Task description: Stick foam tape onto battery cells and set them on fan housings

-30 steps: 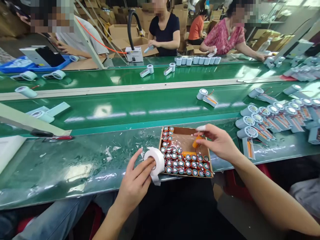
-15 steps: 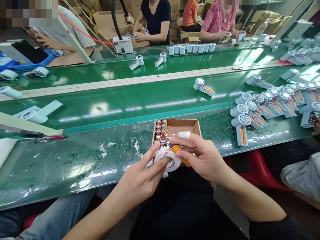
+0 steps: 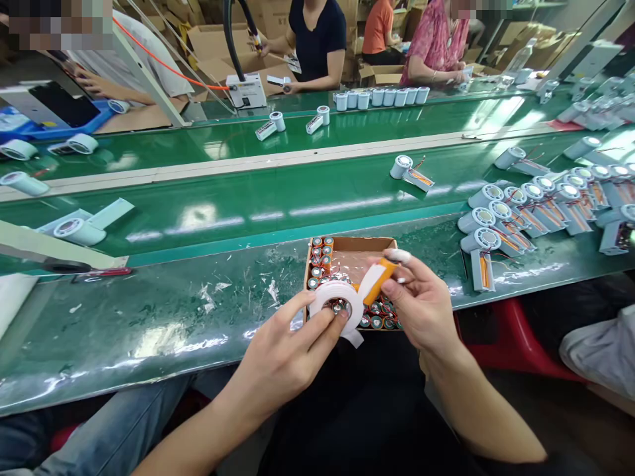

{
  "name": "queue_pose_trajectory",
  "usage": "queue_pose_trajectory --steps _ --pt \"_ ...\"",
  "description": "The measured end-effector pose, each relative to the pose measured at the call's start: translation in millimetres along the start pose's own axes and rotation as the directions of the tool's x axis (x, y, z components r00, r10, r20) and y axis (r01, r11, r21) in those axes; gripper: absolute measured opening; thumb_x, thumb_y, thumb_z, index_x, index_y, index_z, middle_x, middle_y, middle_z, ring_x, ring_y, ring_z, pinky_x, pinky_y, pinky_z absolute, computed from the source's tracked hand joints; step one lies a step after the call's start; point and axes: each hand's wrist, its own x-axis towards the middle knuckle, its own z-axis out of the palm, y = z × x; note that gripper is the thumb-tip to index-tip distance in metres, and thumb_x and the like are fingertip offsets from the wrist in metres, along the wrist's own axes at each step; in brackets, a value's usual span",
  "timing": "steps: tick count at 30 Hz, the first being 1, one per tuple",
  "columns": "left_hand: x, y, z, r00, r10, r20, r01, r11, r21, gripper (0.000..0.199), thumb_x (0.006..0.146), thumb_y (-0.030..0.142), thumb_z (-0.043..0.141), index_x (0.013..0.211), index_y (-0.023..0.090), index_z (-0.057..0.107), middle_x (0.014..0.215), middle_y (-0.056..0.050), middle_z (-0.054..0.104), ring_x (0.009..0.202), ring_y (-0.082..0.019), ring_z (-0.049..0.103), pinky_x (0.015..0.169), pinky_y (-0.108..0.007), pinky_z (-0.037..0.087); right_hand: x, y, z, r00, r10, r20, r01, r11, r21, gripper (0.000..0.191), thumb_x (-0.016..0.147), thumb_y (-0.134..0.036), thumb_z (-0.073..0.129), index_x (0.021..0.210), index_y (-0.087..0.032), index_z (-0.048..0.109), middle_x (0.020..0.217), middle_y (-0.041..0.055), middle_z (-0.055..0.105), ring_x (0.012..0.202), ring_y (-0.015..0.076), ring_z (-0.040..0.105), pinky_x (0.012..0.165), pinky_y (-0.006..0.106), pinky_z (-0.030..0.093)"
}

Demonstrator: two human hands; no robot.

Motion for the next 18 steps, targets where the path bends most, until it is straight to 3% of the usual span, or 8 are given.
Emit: queue_pose_trajectory --steps 2,5,8,10,12,14,16,18 --pt "-0.8 11.7 11.0 0.989 -0.101 -0.112 0.094 0.993 -0.065 0.034 0.093 0.005 0.067 0.124 0.018 0.071 0.097 -0.001 0.074 0.108 -0.021 0.06 0.112 -0.043 0.055 -10.1 12.6 16.3 0.982 -0.031 -0.184 0.065 0.982 0.18 0.043 0.093 -0.029 0.077 0.133 -0.031 0.06 0.133 0.0068 0.071 0.116 0.026 0.071 0.097 0.043 0.063" --pt "-5.7 29.8 23.6 0.957 -0.188 -0.22 0.14 0.967 -0.214 0.032 0.087 0.005 0.075 0.116 0.02 0.072 0.082 0.003 0.07 0.091 -0.016 0.057 0.114 -0.039 0.053 -11.8 10.4 14.4 0.973 -0.035 -0.229 0.089 0.969 0.23 0.046 0.087 -0.023 0.084 0.127 -0.035 0.064 0.126 0.0037 0.074 0.112 0.0256 0.073 0.094 0.044 0.064" --pt "-30.6 27.0 27.4 0.978 -0.132 -0.16 0.083 0.956 -0.282 0.027 0.088 0.009 0.075 0.111 0.024 0.074 0.081 0.004 0.07 0.086 -0.015 0.057 0.11 -0.035 0.053 7.7 -15.9 -32.8 0.903 -0.211 -0.374 0.273 0.954 0.122 0.037 0.086 -0.021 0.084 0.116 -0.039 0.073 0.128 -0.0041 0.073 0.128 0.021 0.065 0.111 0.038 0.054" --pt "-63.7 7.1 28.4 0.967 -0.232 -0.102 0.209 0.957 -0.199 0.026 0.091 0.011 0.071 0.113 0.025 0.075 0.084 0.001 0.072 0.089 -0.017 0.058 0.11 -0.039 0.051 25.1 -31.8 -75.8 0.826 -0.315 -0.467 0.362 0.932 0.012 0.023 0.096 -0.027 0.074 0.109 -0.045 0.077 0.14 -0.0121 0.065 0.144 0.0188 0.049 0.118 0.03 0.042" --pt "-104.7 -22.1 30.1 0.898 -0.437 -0.052 0.435 0.899 -0.053 0.027 0.093 0.015 0.069 0.117 0.024 0.075 0.093 -0.004 0.076 0.101 -0.023 0.06 0.109 -0.047 0.05 38.4 -34.6 -110.9 0.795 -0.325 -0.512 0.343 0.937 -0.061 0.024 0.095 -0.03 0.073 0.109 -0.05 0.077 0.146 -0.0128 0.061 0.147 0.023 0.045 0.115 0.033 0.044" --pt "-142.9 -50.2 31.2 0.804 -0.593 0.034 0.593 0.805 0.021 0.029 0.094 0.028 0.069 0.123 0.024 0.074 0.107 -0.007 0.077 0.117 -0.029 0.059 0.107 -0.052 0.05 44.1 -21.4 -130.1 0.795 -0.233 -0.561 0.254 0.966 -0.041 0.029 0.083 -0.028 0.085 0.105 -0.047 0.078 0.14 -0.004 0.066 0.141 0.028 0.053 0.107 0.039 0.052" --pt "-168.9 -69.1 28.5 0.717 -0.693 0.076 0.695 0.719 0.005 0.036 0.095 0.04 0.067 0.128 0.024 0.071 0.121 -0.009 0.075 0.127 -0.032 0.057 0.106 -0.052 0.052 41.0 2.7 -135.1 0.785 -0.114 -0.609 0.147 0.989 0.005 0.041 0.064 -0.024 0.096 0.098 -0.04 0.08 0.126 0.0064 0.074 0.131 0.0311 0.062 0.101 0.042 0.056" --pt "-178.4 -80.1 21.4 0.608 -0.794 -0.009 0.793 0.608 -0.046 0.035 0.097 0.043 0.064 0.124 0.022 0.072 0.125 -0.01 0.074 0.128 -0.029 0.059 0.106 -0.049 0.053 29.1 28.9 -133.4 0.741 -0.062 -0.668 0.067 0.998 -0.018 0.053 0.052 -0.025 0.101 0.099 -0.037 0.08 0.122 0.0126 0.075 0.127 0.0339 0.064 0.102 0.045 0.056"
